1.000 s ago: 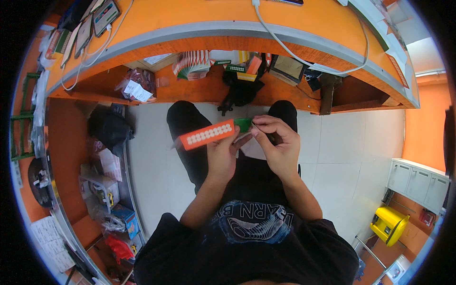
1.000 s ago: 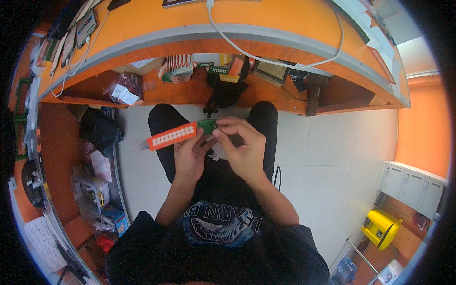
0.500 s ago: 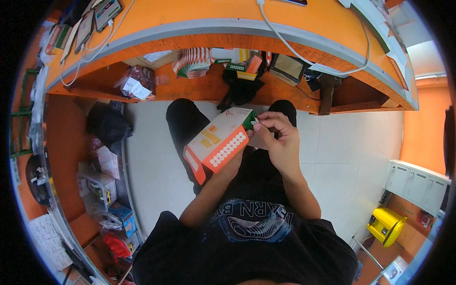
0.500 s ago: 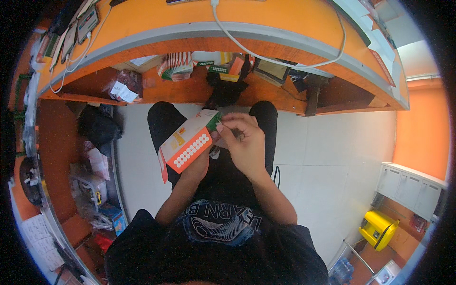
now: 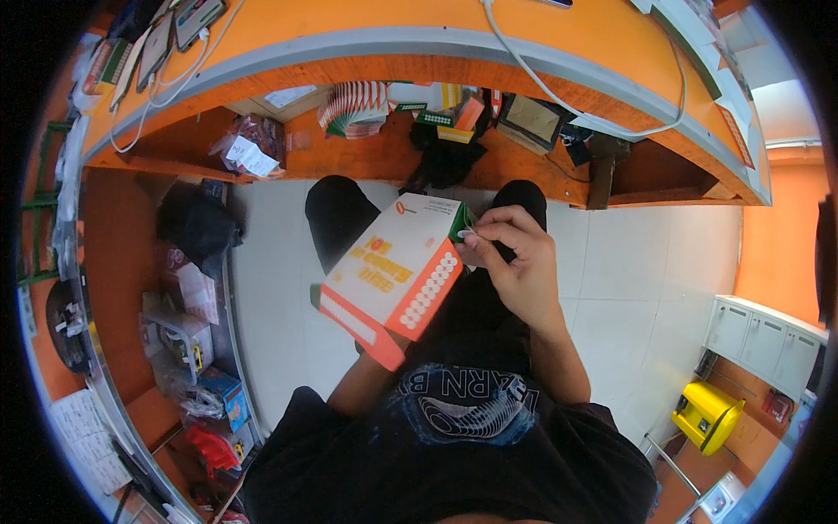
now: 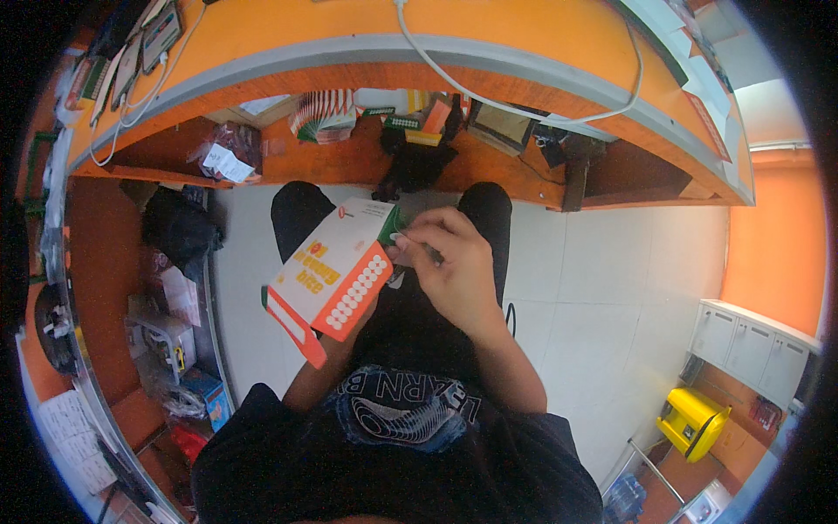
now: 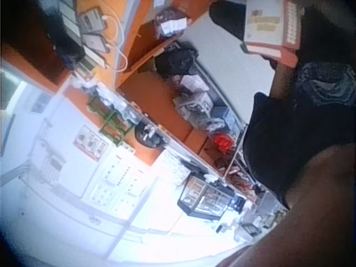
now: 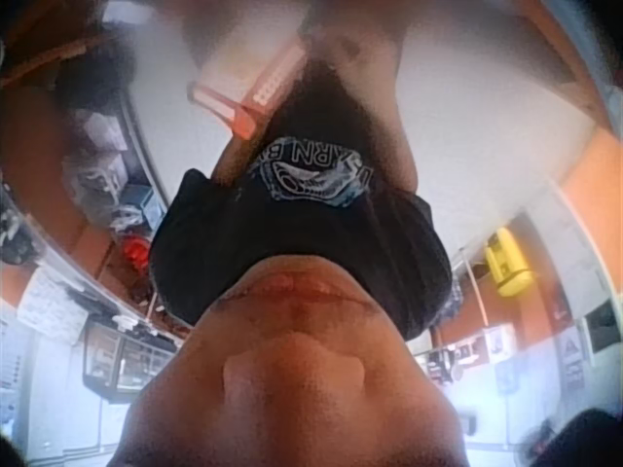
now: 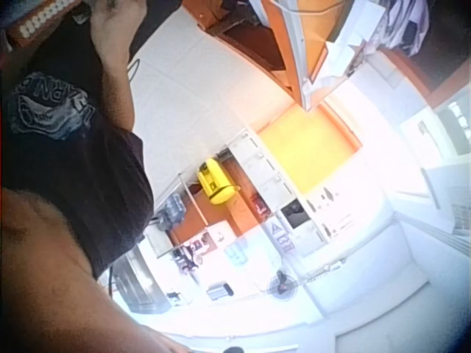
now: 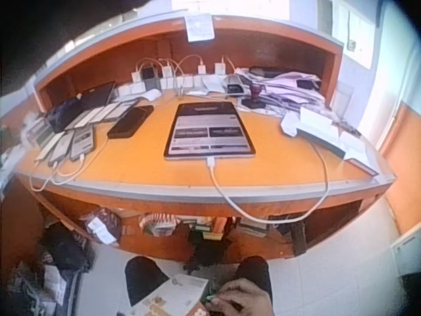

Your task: The person assembles small rectangular paper boxes by folding and taping the edges. They repeatedly pick up flat printed sheets, fold them into box shapes, and secure the seams with tape. The person occasionally uses a tablet on the desk, likely for reference, while continuing to assemble the boxes.

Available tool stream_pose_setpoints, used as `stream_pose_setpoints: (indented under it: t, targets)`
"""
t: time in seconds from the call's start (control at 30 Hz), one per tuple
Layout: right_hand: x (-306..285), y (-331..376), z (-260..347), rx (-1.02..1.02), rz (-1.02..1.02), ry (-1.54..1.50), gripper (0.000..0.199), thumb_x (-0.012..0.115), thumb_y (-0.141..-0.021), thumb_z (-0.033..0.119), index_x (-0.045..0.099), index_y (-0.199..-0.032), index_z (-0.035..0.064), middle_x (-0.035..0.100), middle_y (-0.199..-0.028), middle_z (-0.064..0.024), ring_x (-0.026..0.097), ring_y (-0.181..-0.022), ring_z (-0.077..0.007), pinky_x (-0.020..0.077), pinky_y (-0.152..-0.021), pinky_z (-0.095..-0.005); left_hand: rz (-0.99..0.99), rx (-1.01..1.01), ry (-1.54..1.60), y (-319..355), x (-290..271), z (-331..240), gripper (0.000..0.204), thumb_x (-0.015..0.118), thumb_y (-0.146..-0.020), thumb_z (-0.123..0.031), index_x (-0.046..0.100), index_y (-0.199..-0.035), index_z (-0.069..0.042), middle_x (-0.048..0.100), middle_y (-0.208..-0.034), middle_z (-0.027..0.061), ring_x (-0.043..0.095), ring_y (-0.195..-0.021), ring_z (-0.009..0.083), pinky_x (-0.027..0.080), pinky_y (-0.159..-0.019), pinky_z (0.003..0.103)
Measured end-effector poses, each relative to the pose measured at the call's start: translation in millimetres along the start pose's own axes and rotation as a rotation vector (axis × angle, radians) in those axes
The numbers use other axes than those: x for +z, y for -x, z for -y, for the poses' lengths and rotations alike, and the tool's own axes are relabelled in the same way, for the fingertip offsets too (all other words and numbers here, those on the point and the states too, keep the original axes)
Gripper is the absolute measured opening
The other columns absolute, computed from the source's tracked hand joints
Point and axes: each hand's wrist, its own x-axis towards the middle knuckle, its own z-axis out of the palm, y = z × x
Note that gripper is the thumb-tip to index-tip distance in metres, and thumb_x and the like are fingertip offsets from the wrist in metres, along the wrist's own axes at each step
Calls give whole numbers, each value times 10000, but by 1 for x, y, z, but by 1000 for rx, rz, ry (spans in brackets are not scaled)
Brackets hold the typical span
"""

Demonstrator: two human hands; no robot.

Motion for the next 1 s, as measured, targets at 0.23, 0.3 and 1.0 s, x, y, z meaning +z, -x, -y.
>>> stream_pose_setpoints:
  t: [0.23, 0.3, 1.0]
  targets:
    - [0, 3, 10, -18, -72, -42, 72, 737, -826, -34, 734, -897, -20, 668, -942, -100, 656, -826, -177, 515, -735, -279, -18, 72, -57, -4, 2, -10, 410, 712, -933, -124, 554, -1294, -12, 608, -1211, 112, 610, -1088, 192, 520, -873, 315]
    - [-1, 2, 8, -21, -72, -44, 68, 736, -825, -35, 726, -892, -24, 664, -935, -97, 657, -811, -172, 516, -721, -275, -22, 82, -64, -4, 2, -9, 409, 711, -934, -124, 553, -1294, -12, 608, -1211, 112, 609, -1089, 192, 519, -875, 316]
    - [-14, -3, 12, -226, 3, 99, 145, 731, -702, -56, 648, -814, -18, 633, -895, -99, 642, -754, -218, 523, -667, -293, -14, 130, -87, -5, 3, -17, 399, 701, -941, -122, 550, -1293, -11, 607, -1211, 112, 605, -1096, 192, 513, -892, 318]
